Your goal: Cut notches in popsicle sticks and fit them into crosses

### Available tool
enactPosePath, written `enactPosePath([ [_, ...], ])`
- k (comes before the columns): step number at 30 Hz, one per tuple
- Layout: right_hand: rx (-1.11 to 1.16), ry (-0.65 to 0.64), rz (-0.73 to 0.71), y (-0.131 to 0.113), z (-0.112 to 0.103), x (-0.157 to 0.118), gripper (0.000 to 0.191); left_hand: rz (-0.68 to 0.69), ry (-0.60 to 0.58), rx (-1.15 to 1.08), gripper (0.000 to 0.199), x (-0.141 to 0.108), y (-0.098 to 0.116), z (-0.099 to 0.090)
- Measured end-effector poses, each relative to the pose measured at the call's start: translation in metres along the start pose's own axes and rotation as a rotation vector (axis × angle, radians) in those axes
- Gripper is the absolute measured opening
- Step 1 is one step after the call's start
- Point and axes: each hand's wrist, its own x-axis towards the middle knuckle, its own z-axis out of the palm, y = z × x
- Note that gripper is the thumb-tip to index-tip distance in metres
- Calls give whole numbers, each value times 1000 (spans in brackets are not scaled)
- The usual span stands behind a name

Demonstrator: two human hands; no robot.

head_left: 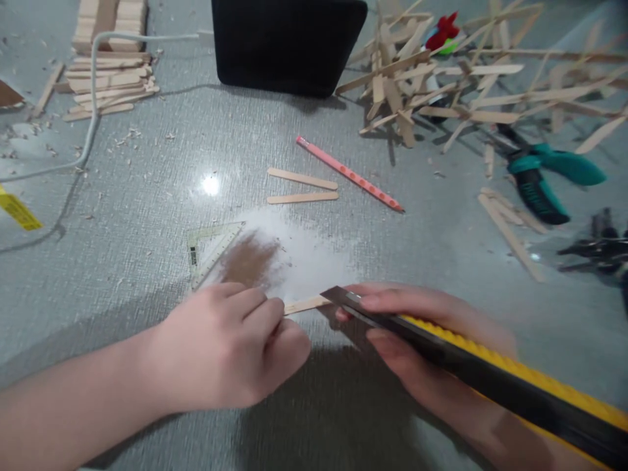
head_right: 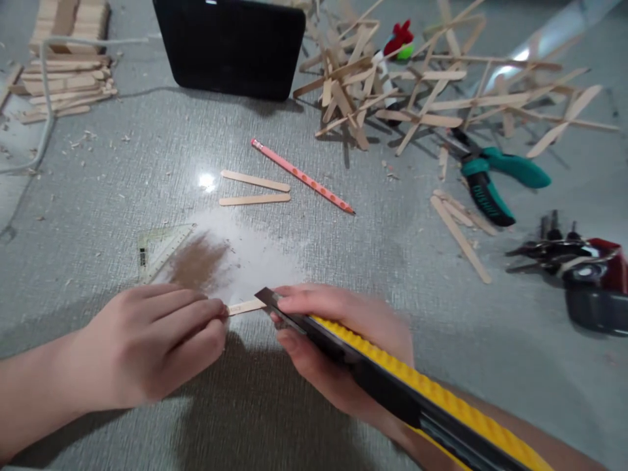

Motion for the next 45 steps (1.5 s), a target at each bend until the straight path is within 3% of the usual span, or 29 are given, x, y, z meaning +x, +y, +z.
enactPosePath([
  [5,-44,82,-1,-2,6,2,30,15,34,4,36,3,-4,0],
  [9,80,5,-44,2,5,2,32,-26,38,69,26,-1,-12,3],
  [16,95,-80,-26,3,4,4,27,-147,-55,-12,24,3,-29,1],
  [22,50,-118,-33,2,3,6,23,-136,-85,-124,19,10,-42,-1],
  [31,12,-97,-66,0,1,7,18,-98,-92,-24,21,5,-34,1],
  [35,-148,19,-88,4,-1,10,15,-167,-51,-10,21,2,-26,3],
  [40,-422,110,-187,8,0,22,11,-294,-102,91,21,-1,-19,6],
  [45,-531,77,-287,18,0,28,8,-202,-113,270,19,-3,-16,7],
])
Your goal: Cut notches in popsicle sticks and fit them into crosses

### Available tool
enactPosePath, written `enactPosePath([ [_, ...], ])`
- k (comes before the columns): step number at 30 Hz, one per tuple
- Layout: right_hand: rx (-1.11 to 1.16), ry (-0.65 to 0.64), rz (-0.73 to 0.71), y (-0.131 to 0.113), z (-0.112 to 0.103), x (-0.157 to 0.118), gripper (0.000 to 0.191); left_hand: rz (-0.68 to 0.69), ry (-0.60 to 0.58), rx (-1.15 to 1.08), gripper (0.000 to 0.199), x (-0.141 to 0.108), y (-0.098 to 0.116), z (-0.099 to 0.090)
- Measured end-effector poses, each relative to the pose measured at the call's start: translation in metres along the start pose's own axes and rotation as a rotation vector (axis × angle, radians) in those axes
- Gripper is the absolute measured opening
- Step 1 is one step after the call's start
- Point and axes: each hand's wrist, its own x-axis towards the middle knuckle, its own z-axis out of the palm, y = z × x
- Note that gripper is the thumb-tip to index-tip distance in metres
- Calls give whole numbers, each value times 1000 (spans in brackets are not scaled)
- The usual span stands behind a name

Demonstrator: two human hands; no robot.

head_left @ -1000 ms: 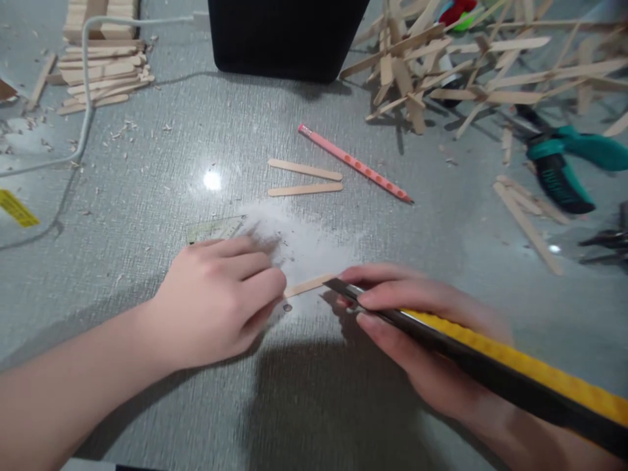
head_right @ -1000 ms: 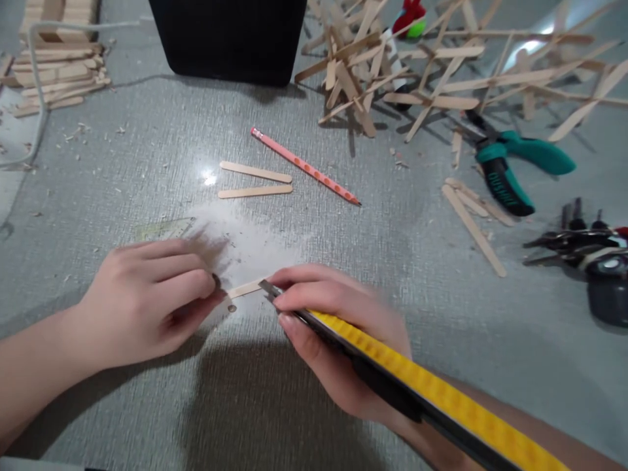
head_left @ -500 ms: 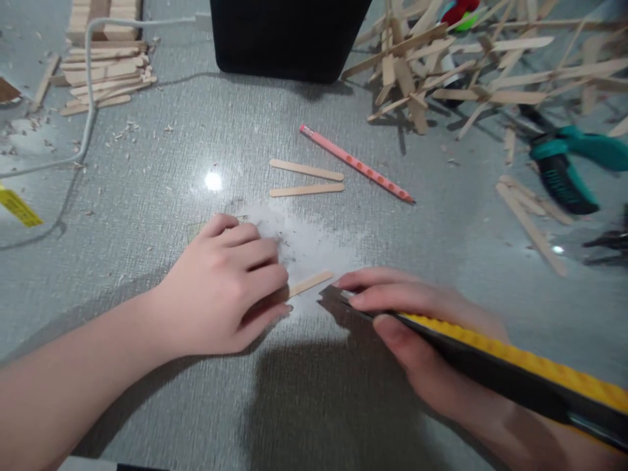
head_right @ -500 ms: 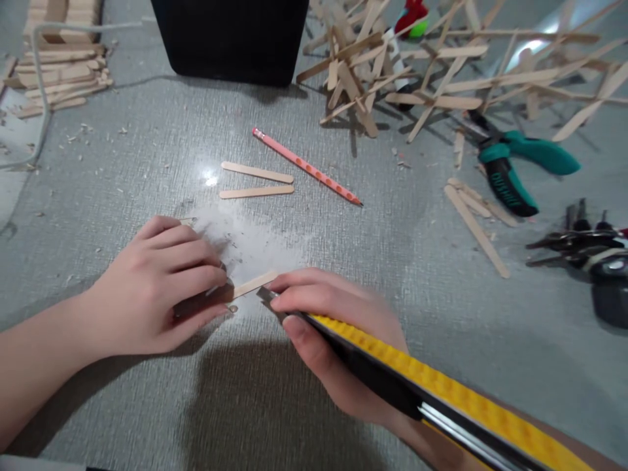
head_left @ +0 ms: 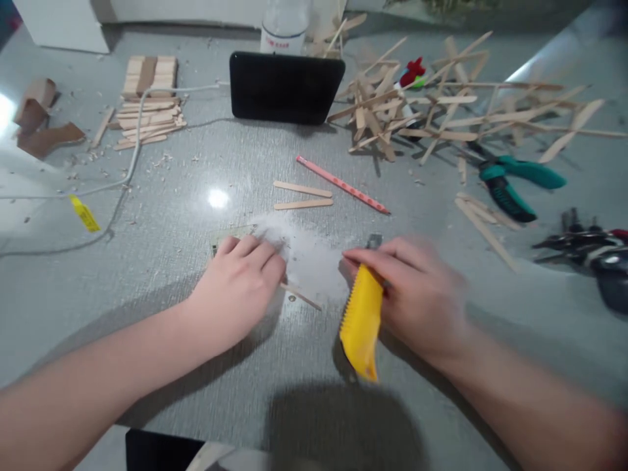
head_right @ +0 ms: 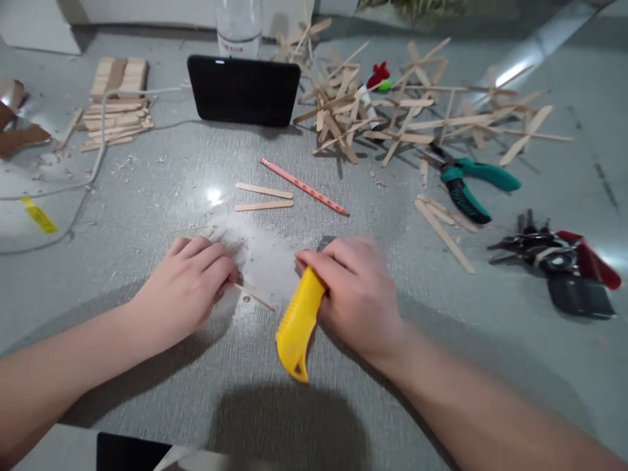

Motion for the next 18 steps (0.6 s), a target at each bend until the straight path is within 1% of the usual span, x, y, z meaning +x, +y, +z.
enactPosePath([
  [2,-144,-22,-18,9,-1,1,13,52,24,56,17,-1,-1,1],
  [4,-301,-83,28,20,-3,3,21,88,30,85,15,-2,-1,1],
  [5,-374,-131,72,26,-6,5,25,98,24,92,15,-2,-1,2],
  [7,-459,-168,173,34,-11,9,30,109,0,98,16,-3,-2,2],
  [9,-495,-158,208,38,-16,12,36,116,3,102,19,-2,-3,1],
  [12,-611,-165,279,34,-21,13,42,131,29,88,21,-1,-7,0],
  [14,-642,-152,298,30,-21,12,40,135,48,65,21,-1,-11,0],
  [18,-533,-111,207,25,-17,12,31,108,74,-2,23,-3,-20,4],
])
